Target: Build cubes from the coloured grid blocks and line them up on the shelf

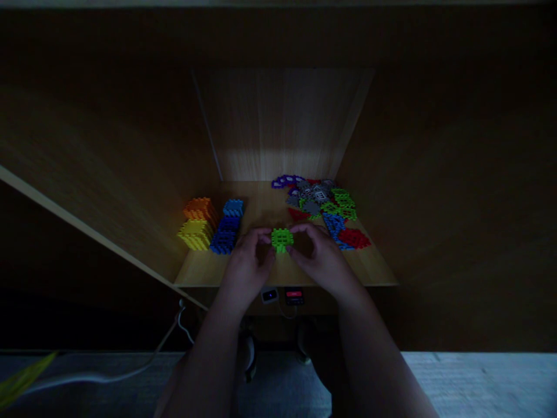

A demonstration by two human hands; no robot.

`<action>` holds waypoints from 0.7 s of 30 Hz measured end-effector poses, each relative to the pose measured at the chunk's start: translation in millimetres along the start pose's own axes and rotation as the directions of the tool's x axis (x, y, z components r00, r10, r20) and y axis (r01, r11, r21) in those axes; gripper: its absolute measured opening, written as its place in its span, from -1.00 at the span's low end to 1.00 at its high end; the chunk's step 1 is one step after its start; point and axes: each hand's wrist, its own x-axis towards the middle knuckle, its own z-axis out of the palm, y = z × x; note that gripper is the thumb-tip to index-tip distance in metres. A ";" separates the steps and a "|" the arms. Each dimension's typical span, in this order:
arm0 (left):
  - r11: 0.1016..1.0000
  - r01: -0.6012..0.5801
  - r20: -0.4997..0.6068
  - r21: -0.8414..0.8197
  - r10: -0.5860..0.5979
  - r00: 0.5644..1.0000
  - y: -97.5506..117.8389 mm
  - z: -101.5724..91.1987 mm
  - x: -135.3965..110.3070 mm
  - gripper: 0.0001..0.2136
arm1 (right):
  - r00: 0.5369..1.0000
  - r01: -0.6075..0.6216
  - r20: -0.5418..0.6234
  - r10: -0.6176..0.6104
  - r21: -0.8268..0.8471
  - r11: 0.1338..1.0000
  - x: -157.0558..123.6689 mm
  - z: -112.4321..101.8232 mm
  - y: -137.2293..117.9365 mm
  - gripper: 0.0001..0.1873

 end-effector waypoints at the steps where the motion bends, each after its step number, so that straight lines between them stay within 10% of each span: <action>1: 1.000 0.003 -0.002 -0.002 -0.003 1.000 -0.4 0.2 0.1 -0.66 | 1.000 -0.001 0.001 0.001 -0.001 1.000 0.1 -0.1 -0.6 -0.69; 21: 0.999 0.024 -0.019 0.032 -0.024 1.000 -1.4 -2.4 -1.8 -0.63 | 0.985 0.010 -0.165 -0.043 -0.196 0.981 2.9 -22.4 2.8 -0.77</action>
